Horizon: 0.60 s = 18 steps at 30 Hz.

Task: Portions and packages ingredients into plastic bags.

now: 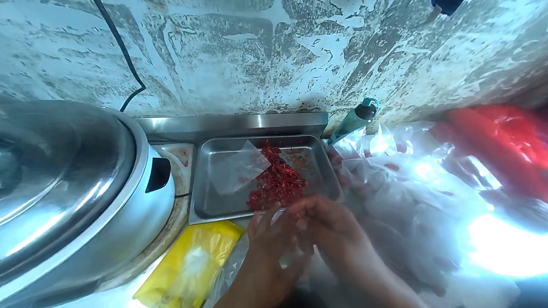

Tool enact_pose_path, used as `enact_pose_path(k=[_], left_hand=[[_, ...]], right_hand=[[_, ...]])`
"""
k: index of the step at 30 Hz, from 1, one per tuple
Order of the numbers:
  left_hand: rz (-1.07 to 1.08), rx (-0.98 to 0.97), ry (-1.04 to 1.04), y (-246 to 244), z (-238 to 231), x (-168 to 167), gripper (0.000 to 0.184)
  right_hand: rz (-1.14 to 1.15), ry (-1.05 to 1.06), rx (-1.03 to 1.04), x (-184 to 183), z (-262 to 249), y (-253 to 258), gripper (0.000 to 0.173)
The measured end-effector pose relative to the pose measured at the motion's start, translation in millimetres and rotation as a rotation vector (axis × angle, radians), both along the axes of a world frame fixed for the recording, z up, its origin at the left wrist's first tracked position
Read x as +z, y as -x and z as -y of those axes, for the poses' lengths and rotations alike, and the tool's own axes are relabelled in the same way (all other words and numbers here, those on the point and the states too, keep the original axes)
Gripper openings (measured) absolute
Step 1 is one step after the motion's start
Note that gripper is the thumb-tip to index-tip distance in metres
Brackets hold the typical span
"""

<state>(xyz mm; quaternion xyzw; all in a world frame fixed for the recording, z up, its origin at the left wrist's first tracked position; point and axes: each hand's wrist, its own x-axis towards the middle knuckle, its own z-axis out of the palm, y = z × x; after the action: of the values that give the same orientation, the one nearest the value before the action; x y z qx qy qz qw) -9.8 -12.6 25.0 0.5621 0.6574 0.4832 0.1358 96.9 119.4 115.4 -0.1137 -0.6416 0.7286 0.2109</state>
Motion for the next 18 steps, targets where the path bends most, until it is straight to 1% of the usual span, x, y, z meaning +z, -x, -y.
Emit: enact_pose_path(k=[1,2,5,8,10,13,16,18], left_hand=[[0.014,0.007,-0.041,-2,-2,-2,0.028],[0.03,0.009,-0.063,-3,-3,-2,0.026],[0.053,0.007,-0.056,-4,-3,-2,0.032],[0.014,0.023,-0.035,-4,-1,-4,0.033],[-0.026,0.046,-0.023,-3,0,-5,0.035],[-0.081,0.059,0.039,-3,-4,-1,0.032],[-0.154,0.042,0.164,-2,-2,0,0.03],[-0.188,0.042,0.197,-3,0,5,0.029]], right_hand=[[-0.014,0.02,-0.011,-5,2,0,0.018],[-0.022,0.045,-0.029,-9,3,0,0.018],[-0.043,0.118,-0.094,-20,5,-1,0.018],[-0.06,0.128,-0.14,-20,2,-4,0.017],[-0.051,0.109,-0.174,-15,0,-6,0.016],[-0.058,0.071,-0.216,0,-2,-11,0.017],[-0.186,0.008,-0.238,21,-11,-17,0.017],[-0.278,-0.025,-0.256,35,-17,-20,0.014]])
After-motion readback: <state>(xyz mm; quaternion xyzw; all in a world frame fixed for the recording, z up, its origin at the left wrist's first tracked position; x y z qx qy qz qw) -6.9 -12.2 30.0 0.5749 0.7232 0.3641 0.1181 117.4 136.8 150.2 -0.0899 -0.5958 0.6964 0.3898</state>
